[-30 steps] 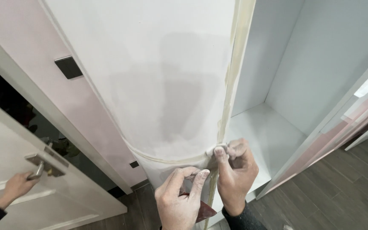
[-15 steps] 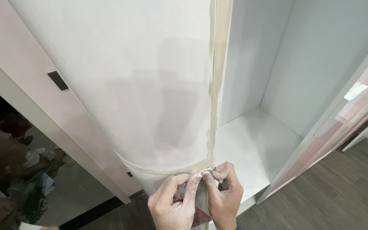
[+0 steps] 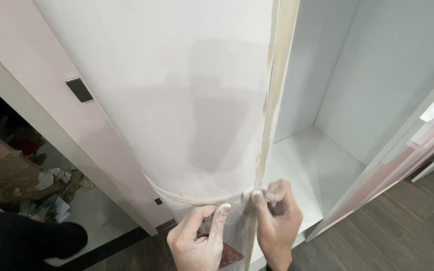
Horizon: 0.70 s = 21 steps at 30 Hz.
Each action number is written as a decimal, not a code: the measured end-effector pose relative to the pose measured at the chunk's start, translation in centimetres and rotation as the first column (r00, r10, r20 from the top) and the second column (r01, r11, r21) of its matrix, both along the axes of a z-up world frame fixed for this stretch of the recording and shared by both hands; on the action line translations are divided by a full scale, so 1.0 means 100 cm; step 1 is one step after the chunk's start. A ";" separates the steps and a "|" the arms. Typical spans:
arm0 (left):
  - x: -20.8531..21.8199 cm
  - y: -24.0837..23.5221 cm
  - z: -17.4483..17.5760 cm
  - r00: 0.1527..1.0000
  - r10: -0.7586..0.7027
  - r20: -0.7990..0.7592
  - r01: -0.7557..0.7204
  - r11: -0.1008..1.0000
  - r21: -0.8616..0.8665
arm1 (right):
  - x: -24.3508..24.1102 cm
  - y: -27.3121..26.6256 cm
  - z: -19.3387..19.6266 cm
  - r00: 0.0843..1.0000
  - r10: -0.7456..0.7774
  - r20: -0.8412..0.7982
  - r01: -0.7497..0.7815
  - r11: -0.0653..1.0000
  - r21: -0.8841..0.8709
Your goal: The person removes masking tape from a white wall corner using a small red scraper and their fingers. They peel the tape in sections, scraping residue and pulling off strips along the corner edge.
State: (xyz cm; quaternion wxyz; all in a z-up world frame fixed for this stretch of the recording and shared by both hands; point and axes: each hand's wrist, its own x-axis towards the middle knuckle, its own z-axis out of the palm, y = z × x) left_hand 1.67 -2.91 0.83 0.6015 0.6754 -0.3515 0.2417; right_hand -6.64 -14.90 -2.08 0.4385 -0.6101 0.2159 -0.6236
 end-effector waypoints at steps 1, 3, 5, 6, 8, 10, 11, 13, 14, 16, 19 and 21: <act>0.001 -0.001 0.002 1.000 0.001 0.000 -0.001 1.000 -0.002 | 0.001 -0.001 -0.012 1.000 0.001 0.000 -0.001 1.000 -0.002; 0.001 0.000 0.004 0.998 -0.041 0.040 0.042 0.999 -0.011 | 0.001 0.002 -0.040 0.993 0.070 0.096 -0.078 0.993 0.090; 0.001 0.001 0.002 0.999 -0.037 0.021 0.037 0.999 -0.013 | 0.008 -0.007 0.007 0.980 0.076 0.182 -0.078 0.997 0.001; 0.002 0.000 0.001 1.000 -0.027 0.007 0.027 0.999 -0.018 | 0.013 -0.012 0.032 0.958 0.096 0.271 -0.073 0.993 -0.092; 0.000 -0.001 -0.003 1.000 -0.009 0.004 0.009 1.000 -0.017 | 0.004 -0.005 0.000 0.987 0.044 0.152 -0.038 0.998 -0.043; 0.001 -0.002 -0.004 1.000 0.006 0.003 -0.006 1.000 -0.015 | 0.002 -0.002 -0.029 1.000 -0.008 0.030 0.008 1.000 0.004; 0.002 -0.001 -0.004 1.000 -0.002 -0.006 0.002 1.000 -0.021 | 0.002 -0.002 -0.042 0.996 0.038 0.076 -0.040 0.999 0.028; 0.002 -0.005 -0.003 1.000 -0.016 -0.013 0.015 0.999 -0.036 | 0.007 -0.012 -0.034 0.989 0.078 0.123 -0.084 0.996 0.040; 0.001 -0.006 -0.004 1.000 -0.006 -0.020 0.005 0.999 -0.045 | 0.010 -0.017 -0.013 0.977 0.082 0.195 -0.085 0.996 0.009; 0.000 -0.007 -0.007 1.000 0.004 -0.028 -0.006 0.999 -0.052 | 0.009 -0.018 -0.005 0.960 0.088 0.267 -0.086 0.996 -0.019; 0.003 -0.007 -0.011 1.000 0.010 -0.018 -0.011 0.999 -0.051 | 0.001 -0.007 -0.034 0.999 -0.033 -0.021 0.033 0.999 -0.016; 0.003 -0.007 -0.009 1.000 0.003 -0.018 -0.004 0.999 -0.049 | 0.000 -0.008 -0.045 1.000 0.004 -0.027 -0.003 0.999 0.034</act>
